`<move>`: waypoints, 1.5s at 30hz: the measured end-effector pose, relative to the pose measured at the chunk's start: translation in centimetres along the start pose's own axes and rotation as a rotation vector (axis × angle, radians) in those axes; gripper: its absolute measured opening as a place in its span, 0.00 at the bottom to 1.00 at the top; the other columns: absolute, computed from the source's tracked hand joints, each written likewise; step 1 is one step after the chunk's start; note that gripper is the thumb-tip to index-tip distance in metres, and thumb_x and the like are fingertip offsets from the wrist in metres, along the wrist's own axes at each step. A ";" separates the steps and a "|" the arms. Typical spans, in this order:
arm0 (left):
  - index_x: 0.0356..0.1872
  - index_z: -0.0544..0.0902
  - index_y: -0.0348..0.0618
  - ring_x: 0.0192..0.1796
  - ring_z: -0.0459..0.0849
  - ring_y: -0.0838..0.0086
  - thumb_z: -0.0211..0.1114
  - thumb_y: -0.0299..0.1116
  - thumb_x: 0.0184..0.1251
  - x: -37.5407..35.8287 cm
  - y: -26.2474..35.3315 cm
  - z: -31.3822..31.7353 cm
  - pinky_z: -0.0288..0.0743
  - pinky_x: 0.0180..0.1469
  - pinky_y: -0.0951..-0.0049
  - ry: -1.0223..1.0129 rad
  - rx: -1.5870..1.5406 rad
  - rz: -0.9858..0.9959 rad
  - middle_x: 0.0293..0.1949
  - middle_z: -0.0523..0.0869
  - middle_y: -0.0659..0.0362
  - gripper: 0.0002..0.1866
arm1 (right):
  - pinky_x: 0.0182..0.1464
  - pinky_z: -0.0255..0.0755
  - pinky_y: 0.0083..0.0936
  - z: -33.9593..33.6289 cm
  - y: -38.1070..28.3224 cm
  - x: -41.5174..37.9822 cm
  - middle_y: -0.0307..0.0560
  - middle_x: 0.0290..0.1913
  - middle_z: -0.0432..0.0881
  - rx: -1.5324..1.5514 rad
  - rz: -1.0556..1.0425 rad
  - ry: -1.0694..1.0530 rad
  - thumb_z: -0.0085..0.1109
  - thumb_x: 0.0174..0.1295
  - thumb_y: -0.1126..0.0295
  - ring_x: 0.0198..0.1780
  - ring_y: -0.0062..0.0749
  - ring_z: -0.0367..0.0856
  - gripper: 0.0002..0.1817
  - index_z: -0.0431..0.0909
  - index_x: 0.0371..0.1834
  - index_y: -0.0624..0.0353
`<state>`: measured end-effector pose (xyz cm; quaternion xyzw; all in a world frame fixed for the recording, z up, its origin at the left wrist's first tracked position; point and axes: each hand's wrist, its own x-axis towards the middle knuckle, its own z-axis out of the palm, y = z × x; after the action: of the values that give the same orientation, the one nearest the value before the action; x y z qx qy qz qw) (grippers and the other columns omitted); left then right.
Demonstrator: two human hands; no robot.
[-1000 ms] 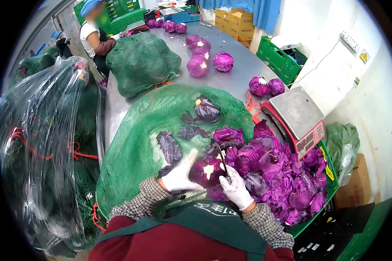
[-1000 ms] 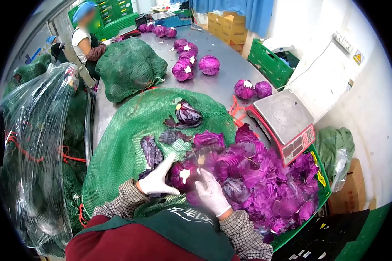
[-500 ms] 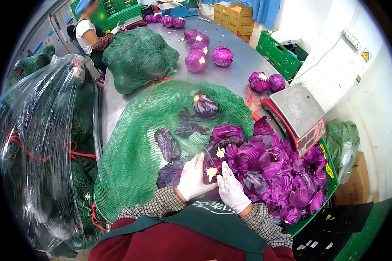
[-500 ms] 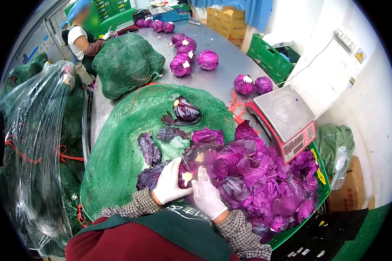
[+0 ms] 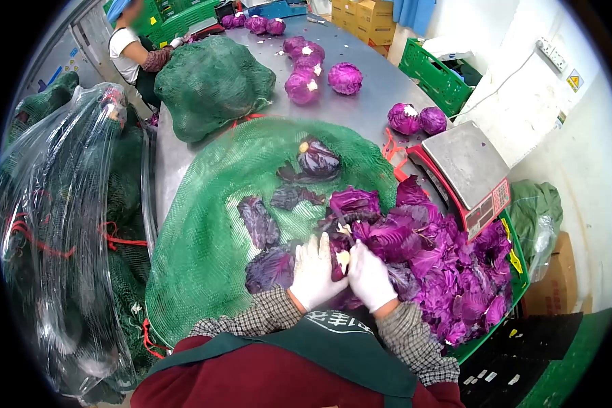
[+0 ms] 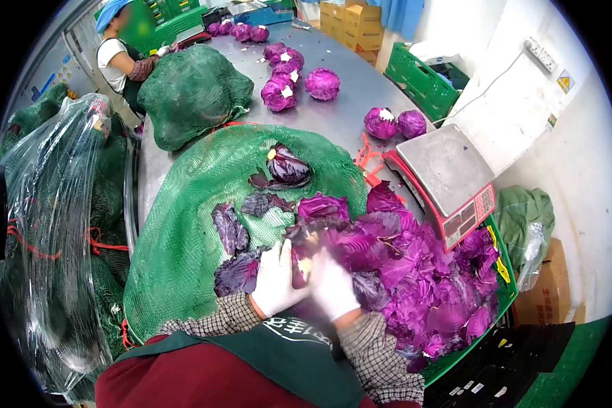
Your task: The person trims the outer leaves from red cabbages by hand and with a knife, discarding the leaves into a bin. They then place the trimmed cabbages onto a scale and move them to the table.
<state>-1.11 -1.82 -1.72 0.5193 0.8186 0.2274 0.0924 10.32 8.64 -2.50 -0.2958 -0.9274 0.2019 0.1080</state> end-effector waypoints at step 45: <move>0.71 0.61 0.34 0.66 0.74 0.68 0.76 0.27 0.54 -3.3 -2.7 -7.1 0.67 0.70 0.64 -0.210 -1.502 -0.074 0.65 0.73 0.51 0.44 | 0.36 0.75 0.22 -8.8 -2.8 -4.9 0.45 0.40 0.79 0.694 -0.190 0.086 0.58 0.60 0.82 0.37 0.29 0.81 0.12 0.77 0.47 0.62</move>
<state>-4.53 -7.70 2.95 0.3079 0.4474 0.6697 0.5064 15.65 6.35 6.17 -0.1621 -0.8217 0.4810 0.2591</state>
